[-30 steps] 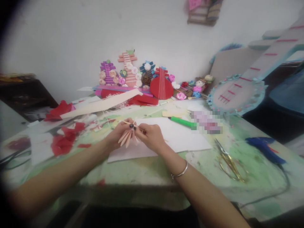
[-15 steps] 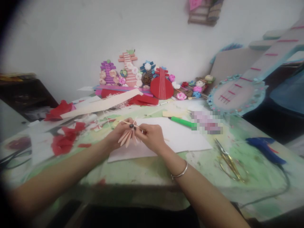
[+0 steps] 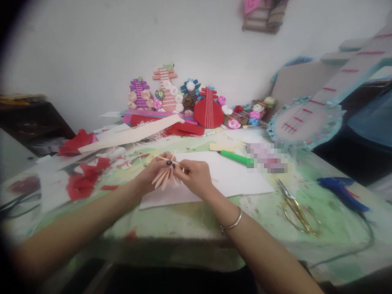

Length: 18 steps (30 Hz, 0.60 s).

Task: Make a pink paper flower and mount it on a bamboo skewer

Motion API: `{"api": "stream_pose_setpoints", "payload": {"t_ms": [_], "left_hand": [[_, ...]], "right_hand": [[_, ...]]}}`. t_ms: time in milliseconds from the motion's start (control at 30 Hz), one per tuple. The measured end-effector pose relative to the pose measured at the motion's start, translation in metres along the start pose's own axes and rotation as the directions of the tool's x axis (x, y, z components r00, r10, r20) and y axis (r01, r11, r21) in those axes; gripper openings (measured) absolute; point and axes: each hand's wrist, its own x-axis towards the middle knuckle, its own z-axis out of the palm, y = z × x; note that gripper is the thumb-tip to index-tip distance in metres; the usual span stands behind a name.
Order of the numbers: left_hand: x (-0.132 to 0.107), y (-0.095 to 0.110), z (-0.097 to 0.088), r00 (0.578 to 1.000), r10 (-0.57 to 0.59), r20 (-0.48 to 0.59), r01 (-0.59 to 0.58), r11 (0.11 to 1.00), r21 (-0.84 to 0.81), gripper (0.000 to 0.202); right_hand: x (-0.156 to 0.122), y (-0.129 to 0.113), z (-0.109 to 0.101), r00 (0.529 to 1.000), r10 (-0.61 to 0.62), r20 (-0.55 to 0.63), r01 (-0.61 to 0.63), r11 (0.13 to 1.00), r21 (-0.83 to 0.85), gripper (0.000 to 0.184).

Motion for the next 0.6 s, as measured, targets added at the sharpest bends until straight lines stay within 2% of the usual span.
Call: {"api": "stream_pose_setpoints", "payload": {"t_ms": [600], "left_hand": [[0.0005, -0.0009, -0.0014, 1.000, 0.000, 0.001, 0.000, 1.000, -0.016, 0.021]], "right_hand": [[-0.0010, 0.0011, 0.0013, 1.000, -0.001, -0.004, 0.001, 0.999, -0.032, 0.037]]}}
